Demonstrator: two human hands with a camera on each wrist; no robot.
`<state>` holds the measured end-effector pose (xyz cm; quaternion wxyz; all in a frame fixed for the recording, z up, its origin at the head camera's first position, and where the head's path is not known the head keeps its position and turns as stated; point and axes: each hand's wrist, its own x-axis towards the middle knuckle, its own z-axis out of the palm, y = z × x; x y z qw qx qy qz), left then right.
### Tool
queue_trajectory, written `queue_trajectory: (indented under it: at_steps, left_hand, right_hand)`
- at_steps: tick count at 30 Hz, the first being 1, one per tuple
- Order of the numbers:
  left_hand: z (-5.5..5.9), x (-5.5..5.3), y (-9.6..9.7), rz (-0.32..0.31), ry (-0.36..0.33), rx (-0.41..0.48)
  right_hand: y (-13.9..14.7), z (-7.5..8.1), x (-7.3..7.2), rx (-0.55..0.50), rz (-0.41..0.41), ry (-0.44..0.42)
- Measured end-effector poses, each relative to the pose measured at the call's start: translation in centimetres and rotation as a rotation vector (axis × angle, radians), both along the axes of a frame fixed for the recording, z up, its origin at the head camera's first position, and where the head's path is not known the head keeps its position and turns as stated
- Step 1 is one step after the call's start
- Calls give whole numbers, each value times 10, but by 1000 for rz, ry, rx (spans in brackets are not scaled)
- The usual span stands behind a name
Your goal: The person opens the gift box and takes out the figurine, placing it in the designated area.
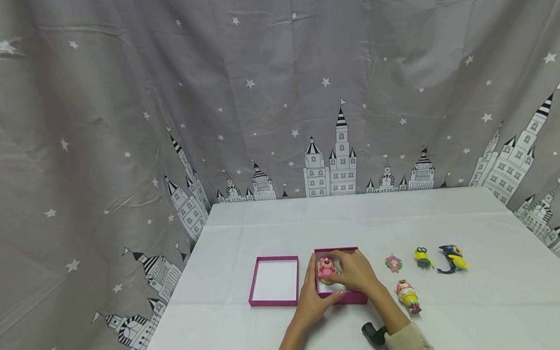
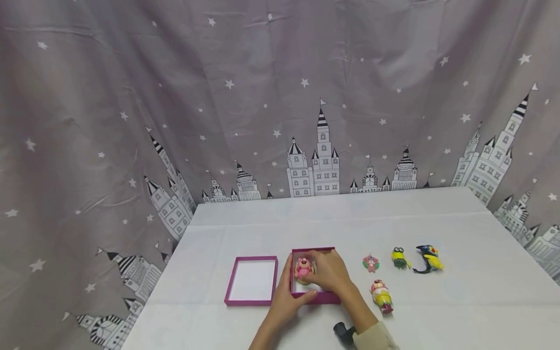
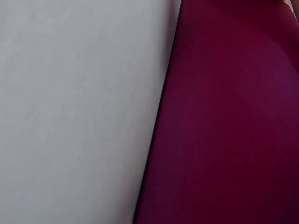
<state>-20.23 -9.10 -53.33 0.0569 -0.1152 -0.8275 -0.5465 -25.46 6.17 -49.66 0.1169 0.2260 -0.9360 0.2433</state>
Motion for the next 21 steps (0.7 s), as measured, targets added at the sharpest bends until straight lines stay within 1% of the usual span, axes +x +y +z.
queue_trajectory:
  at_steps: [4, 9, 12, 16, 21]
  left_hand:
    - [1, 0, 0, 5, 1, -1]
    - [1, 0, 0, 7, -4, -5]
    - [0, 0, 0, 7, -12, -5]
    - [0, 0, 0, 6, -26, -2]
    - [0, 0, 0, 7, -30, -4]
  right_hand:
    - [-3, -1, 0, 40, -16, 2]
    - [-3, -1, 0, 69, -48, -21]
    - [-3, -1, 1, 73, -39, -33]
    - [-2, 0, 2, 76, -7, -32]
    - [-2, 0, 2, 115, 7, -16]
